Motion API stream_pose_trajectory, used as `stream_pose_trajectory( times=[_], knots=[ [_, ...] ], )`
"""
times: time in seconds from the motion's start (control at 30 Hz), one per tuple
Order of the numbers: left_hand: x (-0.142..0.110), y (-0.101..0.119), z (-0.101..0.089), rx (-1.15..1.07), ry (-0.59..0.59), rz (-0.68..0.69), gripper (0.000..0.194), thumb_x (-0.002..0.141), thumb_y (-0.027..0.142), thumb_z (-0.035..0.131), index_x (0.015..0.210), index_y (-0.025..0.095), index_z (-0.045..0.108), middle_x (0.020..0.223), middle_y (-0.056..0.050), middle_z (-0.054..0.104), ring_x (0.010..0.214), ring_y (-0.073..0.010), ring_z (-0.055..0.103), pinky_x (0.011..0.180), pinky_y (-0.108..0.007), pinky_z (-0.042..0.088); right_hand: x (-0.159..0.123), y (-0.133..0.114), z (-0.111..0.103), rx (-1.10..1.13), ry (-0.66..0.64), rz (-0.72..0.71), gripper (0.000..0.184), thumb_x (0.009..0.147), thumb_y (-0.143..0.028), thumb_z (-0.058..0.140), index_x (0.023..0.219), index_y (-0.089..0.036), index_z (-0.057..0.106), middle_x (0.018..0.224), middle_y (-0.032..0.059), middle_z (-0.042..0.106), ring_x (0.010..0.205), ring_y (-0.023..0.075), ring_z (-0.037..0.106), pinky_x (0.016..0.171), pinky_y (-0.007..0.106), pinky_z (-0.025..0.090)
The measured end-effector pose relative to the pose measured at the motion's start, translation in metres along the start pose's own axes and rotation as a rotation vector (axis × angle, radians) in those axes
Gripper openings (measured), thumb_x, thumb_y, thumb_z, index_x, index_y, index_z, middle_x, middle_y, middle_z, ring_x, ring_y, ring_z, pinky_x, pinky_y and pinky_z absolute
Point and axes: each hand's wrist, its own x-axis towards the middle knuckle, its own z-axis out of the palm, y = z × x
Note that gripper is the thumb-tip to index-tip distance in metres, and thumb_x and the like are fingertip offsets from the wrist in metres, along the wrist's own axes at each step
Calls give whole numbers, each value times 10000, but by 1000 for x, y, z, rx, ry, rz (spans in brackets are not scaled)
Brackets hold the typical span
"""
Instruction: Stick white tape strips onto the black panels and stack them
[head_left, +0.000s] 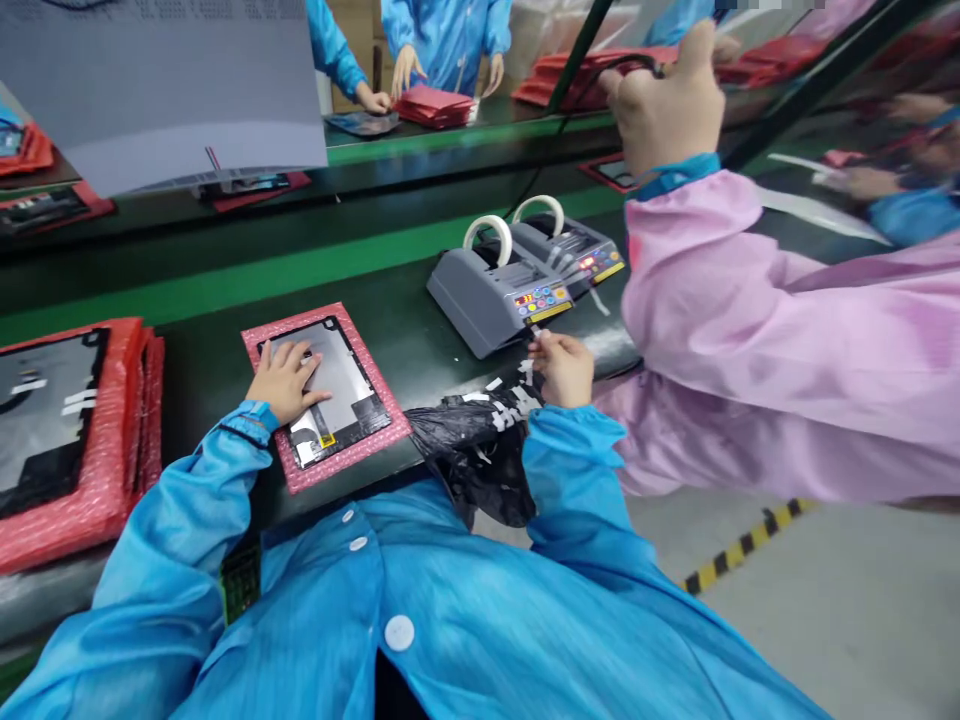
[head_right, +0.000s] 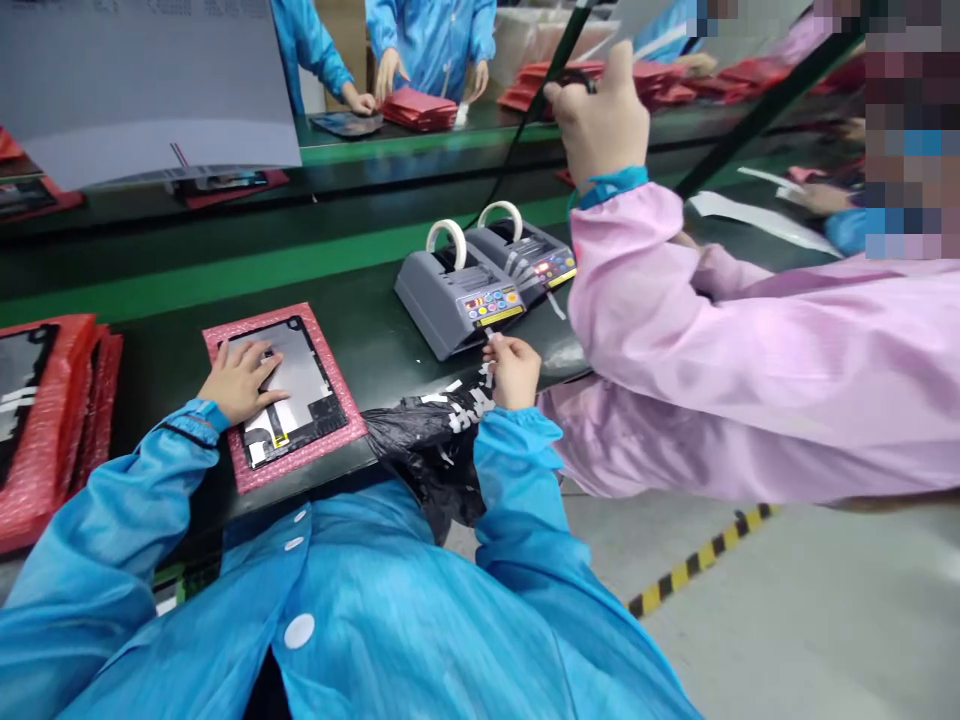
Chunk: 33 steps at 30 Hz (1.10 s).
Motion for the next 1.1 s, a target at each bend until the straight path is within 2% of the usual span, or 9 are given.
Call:
stream_pose_trajectory(
  times=[0.1, 0.2, 0.4, 0.53, 0.67, 0.83, 0.97, 1.03, 1.1],
  knots=[
    [-1, 1, -1, -24, -13, -34, 557, 832, 548, 455, 1255, 200, 555, 1390, -128, 437, 1280, -350, 355, 1099, -601, 143, -4, 0, 1, -22, 104, -137, 333, 675, -481, 622, 632, -188, 470, 540, -33, 499, 500, 99, 474, 496, 238, 374],
    [0, 0, 0, -42, -14, -72, 553, 811, 544, 491, 1249, 211, 556, 1401, -123, 418, 1284, -359, 339, 1091, -607, 155, -11, 2, -5, -40, 135, -221, 323, 724, -496, 568, 689, -192, 465, 601, -22, 542, 537, 106, 510, 525, 244, 399],
    [7, 13, 1, -147, 58, -82, 560, 819, 491, 486, 1276, 167, 507, 1391, -156, 406, 1275, -354, 329, 1062, -566, 263, -15, 5, -4, 69, 122, -192, 345, 726, -517, 549, 814, -213, 412, 733, -11, 590, 596, 95, 554, 473, 196, 384],
    [9, 29, -1, -204, 103, -27, 476, 821, 459, 497, 1205, 182, 555, 1372, -144, 418, 1254, -341, 348, 1062, -565, 266, -8, 7, 4, 99, 160, -167, 350, 716, -493, 569, 831, -221, 381, 726, -27, 567, 586, 92, 566, 444, 185, 378],
    [7, 35, 1, -237, 134, 15, 421, 827, 435, 501, 1162, 193, 578, 1345, -141, 441, 1231, -332, 368, 1048, -576, 278, 0, 10, 11, 139, 165, -145, 381, 676, -439, 612, 846, -233, 340, 683, -54, 549, 557, 95, 567, 428, 185, 369],
    [7, 35, 1, -272, 177, 45, 388, 835, 423, 498, 1124, 184, 596, 1322, -150, 457, 1214, -328, 376, 1027, -570, 312, 5, 13, 16, 168, 170, -213, 465, 612, -366, 650, 858, -244, 275, 628, -87, 511, 539, 99, 546, 502, 218, 406],
    [10, 43, -10, -351, 219, 86, 363, 838, 415, 507, 1101, 185, 604, 1282, -131, 502, 1187, -304, 407, 1020, -535, 334, -8, 3, 7, 40, 221, -338, 436, 648, -325, 637, 870, -244, 270, 661, -76, 508, 586, 100, 536, 602, 258, 434],
    [13, 52, -19, -417, 222, 116, 355, 852, 408, 494, 1100, 180, 605, 1226, -122, 551, 1148, -279, 451, 1012, -498, 351, -26, -7, 5, -17, 177, -410, 423, 672, -304, 639, 894, -242, 284, 704, -58, 528, 633, 105, 547, 646, 269, 434],
    [17, 62, -28, -504, 193, 130, 348, 867, 409, 479, 1098, 182, 607, 1151, -107, 602, 1087, -248, 504, 987, -457, 377, -49, -19, 11, -7, -24, -433, 434, 687, -303, 647, 926, -246, 289, 729, -50, 552, 658, 112, 561, 667, 274, 435]
  ],
)
